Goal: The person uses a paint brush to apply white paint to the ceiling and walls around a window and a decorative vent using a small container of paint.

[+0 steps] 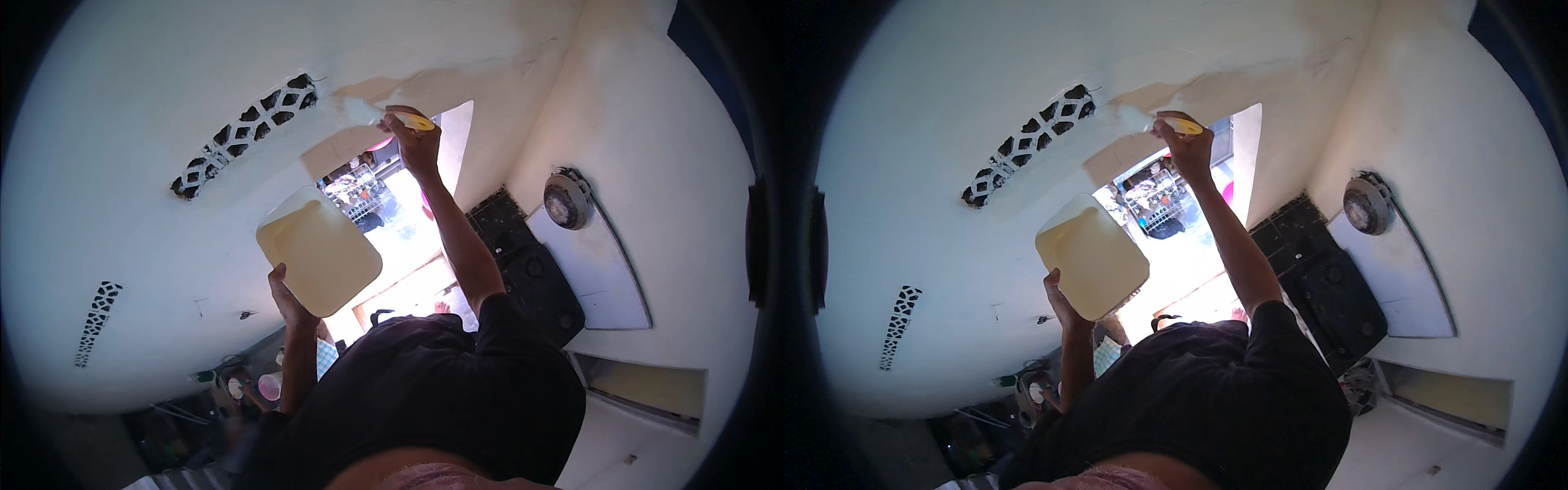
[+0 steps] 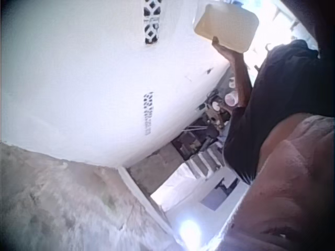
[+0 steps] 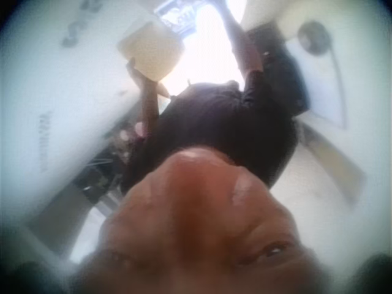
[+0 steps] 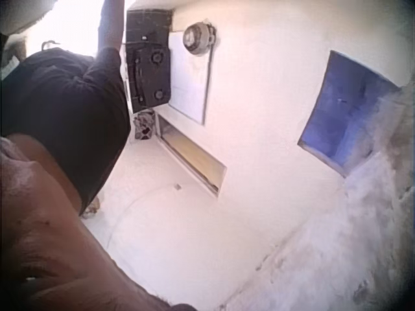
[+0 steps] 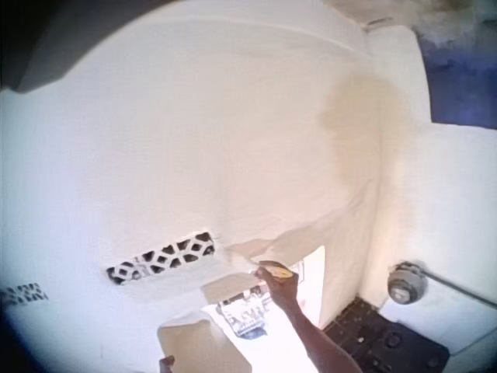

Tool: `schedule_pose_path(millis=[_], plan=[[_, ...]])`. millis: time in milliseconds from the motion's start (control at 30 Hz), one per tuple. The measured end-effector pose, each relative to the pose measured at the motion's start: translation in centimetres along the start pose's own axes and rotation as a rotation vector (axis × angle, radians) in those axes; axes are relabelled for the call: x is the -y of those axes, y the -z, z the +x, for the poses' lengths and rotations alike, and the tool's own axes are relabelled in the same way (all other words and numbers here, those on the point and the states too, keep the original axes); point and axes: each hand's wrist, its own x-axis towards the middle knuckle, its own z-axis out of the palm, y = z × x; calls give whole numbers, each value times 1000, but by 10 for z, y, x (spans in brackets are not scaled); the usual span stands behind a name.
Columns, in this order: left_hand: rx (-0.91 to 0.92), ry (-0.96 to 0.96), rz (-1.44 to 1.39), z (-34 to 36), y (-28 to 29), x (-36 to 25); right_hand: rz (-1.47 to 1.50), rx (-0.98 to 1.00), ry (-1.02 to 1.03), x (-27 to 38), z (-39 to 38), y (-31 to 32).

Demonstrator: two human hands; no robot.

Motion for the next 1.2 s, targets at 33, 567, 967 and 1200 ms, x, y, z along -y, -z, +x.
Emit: schedule_pose_path(millis=[33, 567, 967, 1200], plan=[[4, -9, 7, 2, 4, -1, -55, -64, 58, -5, 10, 3], [84, -128, -7, -16, 6, -8, -447, -267, 207, -64, -13, -12], [9, -190, 1, -24, 11, -18, -717, -345, 357, -40, 37, 61], [106, -208, 18, -17, 31, -15, -787, -577, 444, -40, 43, 96]])
